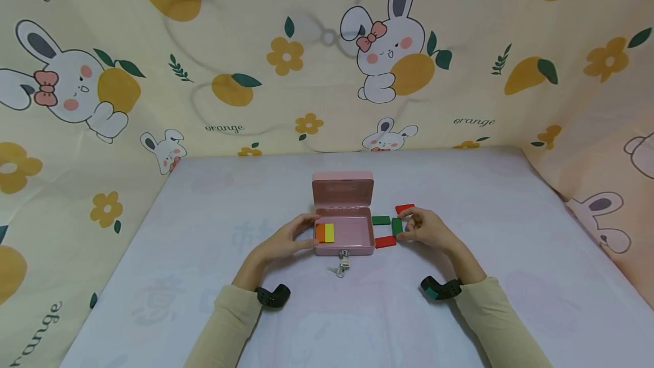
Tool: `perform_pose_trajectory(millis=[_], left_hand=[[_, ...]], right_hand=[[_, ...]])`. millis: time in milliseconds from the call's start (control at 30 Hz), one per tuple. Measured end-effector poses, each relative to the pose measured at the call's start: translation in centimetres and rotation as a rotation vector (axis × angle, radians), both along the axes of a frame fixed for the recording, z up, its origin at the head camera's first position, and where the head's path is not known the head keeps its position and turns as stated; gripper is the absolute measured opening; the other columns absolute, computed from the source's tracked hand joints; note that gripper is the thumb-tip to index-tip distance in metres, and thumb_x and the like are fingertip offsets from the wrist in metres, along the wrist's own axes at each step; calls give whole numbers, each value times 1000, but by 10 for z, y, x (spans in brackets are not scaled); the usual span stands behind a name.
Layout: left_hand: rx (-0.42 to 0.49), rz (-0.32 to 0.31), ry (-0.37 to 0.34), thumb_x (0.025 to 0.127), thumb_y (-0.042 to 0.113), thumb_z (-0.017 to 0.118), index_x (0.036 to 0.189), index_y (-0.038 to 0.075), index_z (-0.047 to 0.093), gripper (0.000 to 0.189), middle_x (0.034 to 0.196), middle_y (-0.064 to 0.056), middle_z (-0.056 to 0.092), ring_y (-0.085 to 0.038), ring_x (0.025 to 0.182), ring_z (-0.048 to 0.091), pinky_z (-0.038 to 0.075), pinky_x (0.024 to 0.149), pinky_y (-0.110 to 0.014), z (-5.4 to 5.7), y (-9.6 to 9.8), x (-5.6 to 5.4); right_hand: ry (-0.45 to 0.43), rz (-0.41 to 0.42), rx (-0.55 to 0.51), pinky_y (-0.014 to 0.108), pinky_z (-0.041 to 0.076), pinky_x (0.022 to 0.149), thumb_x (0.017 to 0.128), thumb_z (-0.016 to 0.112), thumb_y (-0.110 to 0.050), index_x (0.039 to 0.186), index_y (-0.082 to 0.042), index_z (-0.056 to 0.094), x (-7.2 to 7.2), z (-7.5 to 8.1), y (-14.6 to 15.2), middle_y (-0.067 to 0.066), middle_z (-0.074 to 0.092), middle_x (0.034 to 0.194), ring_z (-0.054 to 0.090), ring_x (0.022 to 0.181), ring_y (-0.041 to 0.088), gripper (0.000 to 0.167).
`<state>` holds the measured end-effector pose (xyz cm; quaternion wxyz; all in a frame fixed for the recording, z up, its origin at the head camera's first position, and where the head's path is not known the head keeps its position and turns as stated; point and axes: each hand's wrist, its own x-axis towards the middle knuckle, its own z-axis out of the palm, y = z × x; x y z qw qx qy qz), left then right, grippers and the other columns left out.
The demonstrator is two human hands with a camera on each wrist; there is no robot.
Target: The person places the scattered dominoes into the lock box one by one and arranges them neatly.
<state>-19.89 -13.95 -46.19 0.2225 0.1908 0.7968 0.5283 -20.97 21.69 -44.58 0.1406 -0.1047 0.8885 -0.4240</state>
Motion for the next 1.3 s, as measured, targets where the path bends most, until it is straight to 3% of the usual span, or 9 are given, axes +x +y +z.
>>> perform_pose_trajectory(millis=[333,700,933,1300], left_hand=[[3,9,-9,92,16,64,147,13,34,63,159,-10,32,-31,150,25,20,125,-49,0,0,0],[22,-2,-14,91,17,66,148,14,34,65,159,-10,31,-32,150,24,20,125,-49,-2,-1,0],[7,5,-6,91,19,67,147,15,35,65,159,-9,31,-31,150,25,21,125,-49,-3,-1,-1],[1,21,1,89,20,69,146,16,38,65,157,-9,35,-31,149,28,23,124,-49,-3,-1,-1]], right_hand=[[65,42,-59,22,37,58,78,79,-15,114,8,56,1,-1,-2,-1,50,67,45,63,10,48],[20,1,-16,21,37,59,79,77,-13,119,6,56,2,2,-12,-1,48,67,44,62,10,49],[101,81,-102,22,33,53,76,78,-15,111,7,56,2,6,-15,-5,44,64,41,59,8,46],[43,61,-86,19,37,55,77,79,-9,117,8,55,-2,13,-21,-1,46,67,43,59,6,49]])
